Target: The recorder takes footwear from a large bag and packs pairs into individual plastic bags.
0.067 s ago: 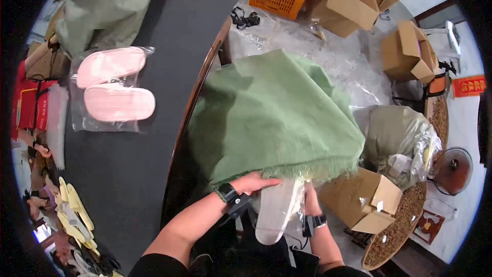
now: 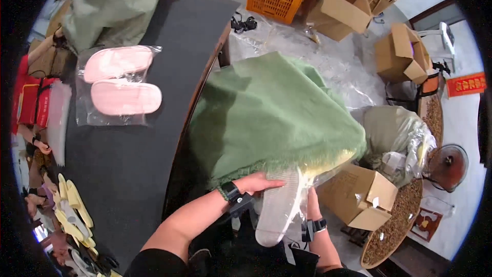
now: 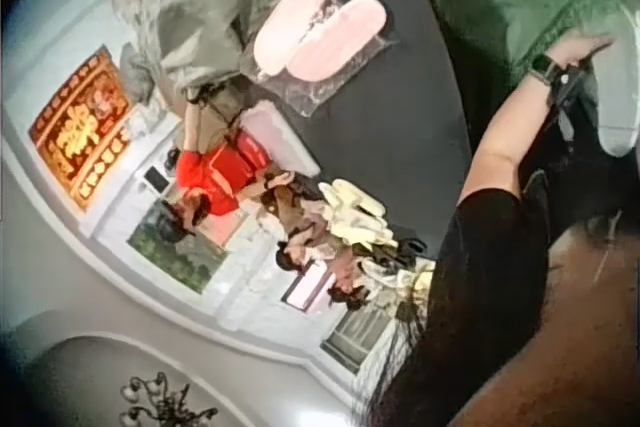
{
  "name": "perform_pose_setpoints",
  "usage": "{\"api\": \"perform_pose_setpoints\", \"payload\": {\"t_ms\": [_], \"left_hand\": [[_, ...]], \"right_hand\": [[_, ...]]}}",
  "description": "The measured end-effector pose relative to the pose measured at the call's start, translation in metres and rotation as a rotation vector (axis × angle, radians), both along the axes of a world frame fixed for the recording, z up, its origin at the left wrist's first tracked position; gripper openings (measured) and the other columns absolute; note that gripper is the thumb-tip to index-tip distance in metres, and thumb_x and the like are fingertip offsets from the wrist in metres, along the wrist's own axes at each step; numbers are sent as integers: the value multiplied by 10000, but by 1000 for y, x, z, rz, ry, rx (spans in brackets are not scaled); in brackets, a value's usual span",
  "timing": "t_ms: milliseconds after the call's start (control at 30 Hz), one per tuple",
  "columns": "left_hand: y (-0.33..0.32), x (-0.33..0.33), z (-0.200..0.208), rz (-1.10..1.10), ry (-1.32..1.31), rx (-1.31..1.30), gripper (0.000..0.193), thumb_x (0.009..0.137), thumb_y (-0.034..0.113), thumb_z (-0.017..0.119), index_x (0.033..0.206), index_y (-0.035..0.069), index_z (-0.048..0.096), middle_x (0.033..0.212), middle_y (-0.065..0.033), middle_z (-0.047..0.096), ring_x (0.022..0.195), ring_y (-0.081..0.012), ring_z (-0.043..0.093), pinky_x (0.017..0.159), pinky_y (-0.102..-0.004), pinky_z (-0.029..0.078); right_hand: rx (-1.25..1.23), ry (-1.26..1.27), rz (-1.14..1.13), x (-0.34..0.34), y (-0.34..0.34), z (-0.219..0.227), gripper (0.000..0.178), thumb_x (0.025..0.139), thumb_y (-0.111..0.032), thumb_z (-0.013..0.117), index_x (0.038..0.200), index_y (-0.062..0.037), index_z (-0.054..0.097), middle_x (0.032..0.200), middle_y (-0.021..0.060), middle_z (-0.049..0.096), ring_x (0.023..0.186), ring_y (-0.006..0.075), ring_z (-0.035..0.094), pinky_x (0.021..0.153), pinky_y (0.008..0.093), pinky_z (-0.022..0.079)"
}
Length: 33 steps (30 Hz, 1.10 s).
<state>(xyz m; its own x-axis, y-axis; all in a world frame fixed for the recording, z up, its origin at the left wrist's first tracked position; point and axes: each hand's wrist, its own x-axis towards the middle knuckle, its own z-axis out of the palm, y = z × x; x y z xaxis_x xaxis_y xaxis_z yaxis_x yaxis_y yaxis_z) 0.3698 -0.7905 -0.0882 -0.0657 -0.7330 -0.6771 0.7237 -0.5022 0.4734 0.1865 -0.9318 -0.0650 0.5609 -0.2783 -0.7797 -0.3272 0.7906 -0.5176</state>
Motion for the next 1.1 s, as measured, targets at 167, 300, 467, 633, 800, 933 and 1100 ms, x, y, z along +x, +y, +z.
{"api": "perform_pose_setpoints", "payload": {"t_ms": [167, 300, 467, 633, 800, 933, 1100], "left_hand": [[12, -29, 72, -128, -528, -340, 1339, 689, 513, 800, 1461, 42, -187, 1488, -329, 167, 1404, -370, 198, 1131, -388, 227], [45, -17, 170, -116, -765, -511, 1387, 627, 584, 802, 1473, 71, -170, 1500, -354, -18, 1426, -417, -37, 1155, -450, 94], [122, 9, 309, -58, -1109, -575, 1336, 654, 542, 798, 1481, 68, -137, 1511, -333, -30, 1424, -425, -25, 1159, -441, 77], [223, 37, 383, 139, -1612, -420, 1321, 652, 505, 807, 1485, 67, -120, 1530, -294, -11, 1411, -463, -50, 1157, -468, 70], [325, 64, 398, 353, -1752, -25, 1304, 642, 525, 798, 1499, 134, -104, 1476, -395, -24, 1391, -499, -111, 1138, -533, 37], [377, 82, 391, 407, -1851, 286, 1290, 650, 489, 808, 1500, 123, -91, 1512, -330, -18, 1417, -455, -36, 1153, -490, 90], [401, 137, 274, 465, -1779, 676, 1336, 603, 547, 809, 1503, 160, -100, 1483, -382, -35, 1387, -525, -80, 1091, -647, 23]], "right_hand": [[-48, -66, -234, -26, 49, 110, 479, 998, -363, 321, 1301, -21, 464, 1212, 130, 577, 1068, 259, 580, 913, 395, 487], [-529, -274, -130, -23, 94, 178, 501, 991, -360, 334, 1306, 8, 460, 1221, 142, 566, 1098, 258, 559, 932, 386, 468], [-592, -467, -96, -2, 130, 240, 556, 987, -395, 295, 1331, 20, 431, 1243, 156, 552, 1088, 273, 570, 910, 386, 490], [-672, -789, 9, 75, 153, 221, 583, 989, -462, 343, 1389, -39, 376, 1326, 128, 498, 1159, 251, 517, 985, 407, 436], [-210, -844, 356, 193, 268, 276, 654, 985, -490, 209, 1383, -3, 388, 1319, 186, 511, 1152, 297, 548, 973, 425, 478], [74, -978, 547, 276, 332, 242, 607, 989, -452, 282, 1346, 18, 423, 1289, 180, 539, 1114, 264, 575, 957, 382, 493], [44, -733, 769, 349, 363, 110, 641, 968, -535, 315, 1414, -76, 350, 1337, 130, 499, 1155, 267, 528, 923, 449, 478]]}}
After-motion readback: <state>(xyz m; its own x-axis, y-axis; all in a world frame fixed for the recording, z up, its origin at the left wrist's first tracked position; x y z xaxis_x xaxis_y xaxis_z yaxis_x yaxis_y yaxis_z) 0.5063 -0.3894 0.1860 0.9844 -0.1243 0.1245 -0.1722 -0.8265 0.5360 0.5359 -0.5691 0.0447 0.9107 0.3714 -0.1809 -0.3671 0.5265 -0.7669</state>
